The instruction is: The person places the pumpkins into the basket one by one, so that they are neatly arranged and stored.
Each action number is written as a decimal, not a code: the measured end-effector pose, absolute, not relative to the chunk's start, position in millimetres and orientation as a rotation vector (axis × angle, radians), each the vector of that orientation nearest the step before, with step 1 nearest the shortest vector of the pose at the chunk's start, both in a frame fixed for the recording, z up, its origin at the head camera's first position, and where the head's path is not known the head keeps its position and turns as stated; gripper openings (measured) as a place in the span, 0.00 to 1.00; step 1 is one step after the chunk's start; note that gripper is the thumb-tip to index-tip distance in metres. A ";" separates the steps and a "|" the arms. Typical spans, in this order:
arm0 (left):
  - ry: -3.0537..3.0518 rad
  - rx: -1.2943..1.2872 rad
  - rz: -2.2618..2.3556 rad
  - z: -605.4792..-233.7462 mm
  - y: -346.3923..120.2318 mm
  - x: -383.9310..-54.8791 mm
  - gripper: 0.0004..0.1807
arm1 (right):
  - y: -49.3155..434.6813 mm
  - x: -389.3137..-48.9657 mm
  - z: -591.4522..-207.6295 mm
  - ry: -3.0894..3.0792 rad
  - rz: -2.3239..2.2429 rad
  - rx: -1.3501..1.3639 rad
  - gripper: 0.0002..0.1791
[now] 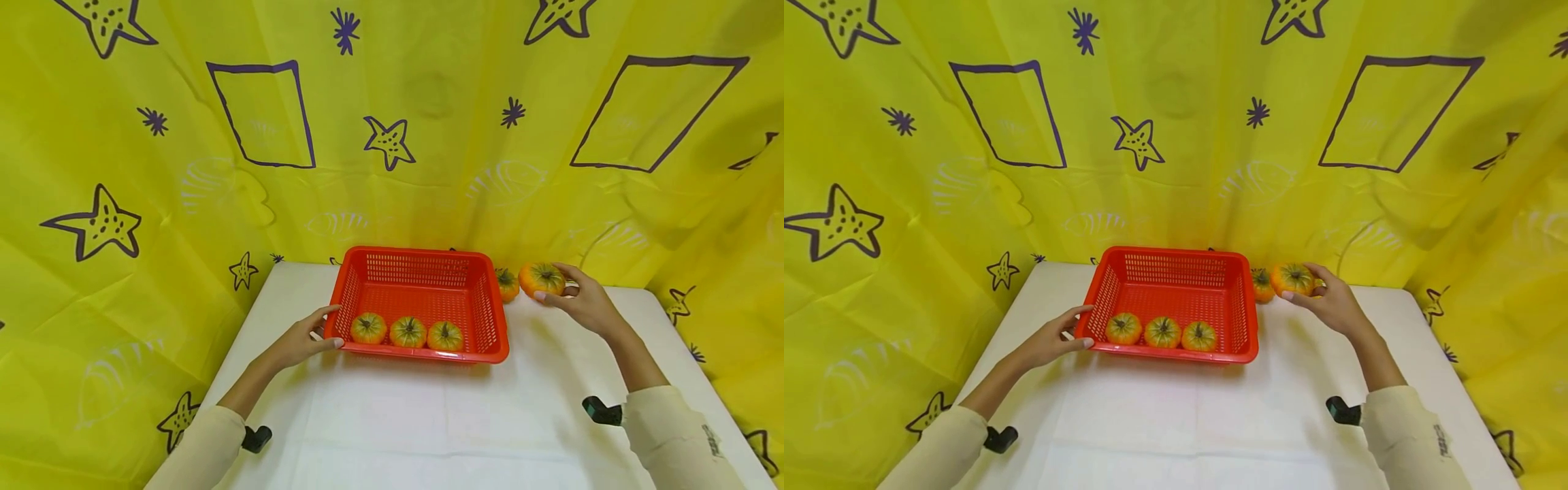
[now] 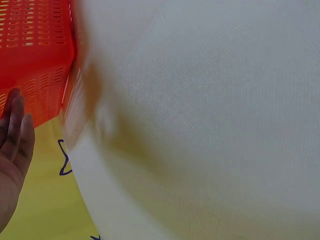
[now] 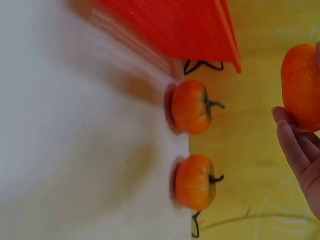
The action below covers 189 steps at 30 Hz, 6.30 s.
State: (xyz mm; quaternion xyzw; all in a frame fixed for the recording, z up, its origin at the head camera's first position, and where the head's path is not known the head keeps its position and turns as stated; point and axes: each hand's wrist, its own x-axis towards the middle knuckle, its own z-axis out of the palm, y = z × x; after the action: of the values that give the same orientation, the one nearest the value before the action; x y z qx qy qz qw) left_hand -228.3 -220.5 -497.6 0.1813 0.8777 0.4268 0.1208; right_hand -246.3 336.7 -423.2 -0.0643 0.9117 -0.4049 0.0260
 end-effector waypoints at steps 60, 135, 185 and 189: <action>2.580 0.524 1.272 -492.7 -218.4 -227.1 0.44 | 154.9 -293.7 -433.5 2.571 -1.332 -0.504 0.48; 2.561 0.516 1.246 -495.2 -218.8 -232.6 0.45 | 78.5 -370.9 -454.3 2.295 -1.208 -0.460 0.45; 2.554 0.486 1.226 -495.7 -224.3 -233.4 0.44 | 67.7 -384.4 -492.1 2.324 -1.005 -0.520 0.38; 2.559 0.486 1.218 -494.8 -224.0 -233.3 0.44 | 67.0 -383.8 -491.0 2.306 -0.996 -0.499 0.40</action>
State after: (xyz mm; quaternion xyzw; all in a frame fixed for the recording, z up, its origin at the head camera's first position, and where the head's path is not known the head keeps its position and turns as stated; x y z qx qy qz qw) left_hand -233.3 -224.0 -494.8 0.1675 0.8821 0.4199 0.1324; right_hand -383.8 67.0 -491.0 -0.1867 0.8627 -0.3728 0.2862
